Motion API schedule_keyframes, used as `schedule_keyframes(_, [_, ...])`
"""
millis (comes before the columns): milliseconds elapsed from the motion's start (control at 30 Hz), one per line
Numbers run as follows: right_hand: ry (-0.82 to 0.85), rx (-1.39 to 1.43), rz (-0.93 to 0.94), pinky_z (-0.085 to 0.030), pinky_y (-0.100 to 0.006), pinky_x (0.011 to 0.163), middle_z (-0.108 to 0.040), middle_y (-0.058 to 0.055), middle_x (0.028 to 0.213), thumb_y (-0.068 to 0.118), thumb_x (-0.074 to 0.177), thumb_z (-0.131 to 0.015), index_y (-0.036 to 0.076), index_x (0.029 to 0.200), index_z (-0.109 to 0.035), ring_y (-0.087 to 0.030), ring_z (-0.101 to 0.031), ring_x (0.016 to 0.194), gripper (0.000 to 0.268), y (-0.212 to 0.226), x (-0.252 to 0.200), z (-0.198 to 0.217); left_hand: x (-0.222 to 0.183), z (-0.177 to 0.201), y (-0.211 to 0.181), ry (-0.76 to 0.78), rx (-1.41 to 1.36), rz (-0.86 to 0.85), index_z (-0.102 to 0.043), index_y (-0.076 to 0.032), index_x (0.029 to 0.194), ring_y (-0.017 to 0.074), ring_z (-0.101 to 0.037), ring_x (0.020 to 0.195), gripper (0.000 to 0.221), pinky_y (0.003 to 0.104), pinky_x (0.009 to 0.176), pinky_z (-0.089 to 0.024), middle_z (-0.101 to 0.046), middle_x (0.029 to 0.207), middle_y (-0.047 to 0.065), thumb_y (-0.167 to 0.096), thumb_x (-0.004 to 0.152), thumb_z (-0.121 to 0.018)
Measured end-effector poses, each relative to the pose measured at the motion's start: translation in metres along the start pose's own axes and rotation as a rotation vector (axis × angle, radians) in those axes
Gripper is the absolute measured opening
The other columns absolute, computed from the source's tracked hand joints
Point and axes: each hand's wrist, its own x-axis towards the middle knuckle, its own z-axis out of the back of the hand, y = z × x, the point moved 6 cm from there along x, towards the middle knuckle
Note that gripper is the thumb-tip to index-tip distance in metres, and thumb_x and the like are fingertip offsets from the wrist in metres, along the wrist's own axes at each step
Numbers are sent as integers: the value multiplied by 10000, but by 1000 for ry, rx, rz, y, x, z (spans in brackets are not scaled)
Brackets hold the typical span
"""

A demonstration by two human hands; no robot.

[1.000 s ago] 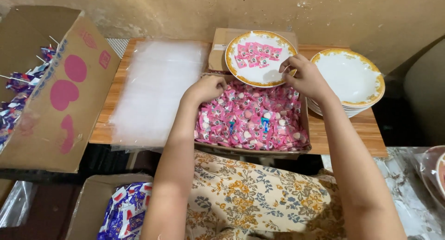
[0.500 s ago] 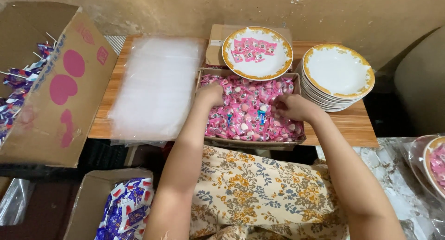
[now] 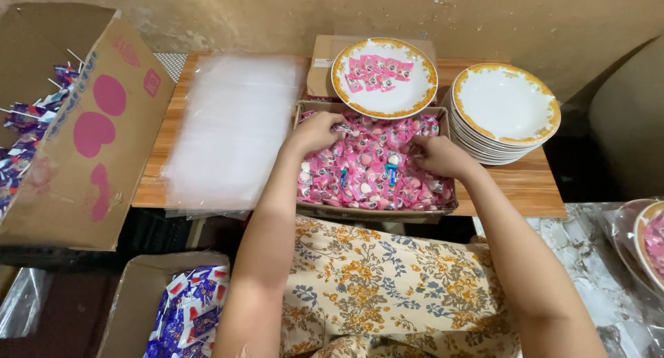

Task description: Arranging small pink food packets into a box and wrapping decorative plates in plastic to place on top.

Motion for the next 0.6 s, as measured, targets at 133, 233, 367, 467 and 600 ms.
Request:
schedule_keyframes(133, [-86, 149, -18, -525, -573, 944, -775, -158, 1074, 288, 821, -698, 212, 1218, -691, -438, -679, 1109, 404, 3, -11, 18, 22, -5, 19, -148, -321, -38, -684, -24, 1232, 301, -750, 812, 401, 472, 868, -556, -727, 1063, 272, -133, 853, -753])
schedule_keyframes(233, [-218, 295, -20, -507, -535, 849, -719, -177, 862, 306, 816, -793, 160, 1174, -704, -419, -700, 978, 396, -3, -10, 22, 27, -6, 26, -216, -536, -103, -662, -91, 1233, 128, -689, 785, 411, 302, 811, -569, -752, 967, 89, -131, 843, -788])
schedule_keyframes(367, [-273, 527, 23, -533, -389, 851, -717, -69, 831, 201, 816, -825, 195, 1199, -742, -222, -699, 883, 392, 5, -17, 30, 26, -3, 19, -292, -492, -138, -663, -143, 1223, 103, -710, 812, 374, 279, 809, -564, -777, 979, 46, -78, 856, -704])
schedule_keyframes(467, [-349, 694, 63, -539, -305, 883, -702, -22, 887, 105, 792, -853, 96, 1174, -717, -137, -672, 870, 405, 12, -20, 36, 37, -8, 28, -339, -454, -125, -681, -185, 1204, 80, -727, 817, 344, 256, 791, -570, -786, 973, 3, -126, 868, -721])
schedule_keyframes(600, [-478, 765, 237, -544, -354, 936, -702, -171, 1137, -20, 818, -808, -20, 1059, -690, -220, -681, 1027, 268, 26, -21, 48, 45, -11, 31, -421, -448, -96, -712, -232, 1173, 82, -731, 788, 305, 258, 771, -567, -784, 958, -30, -164, 876, -721])
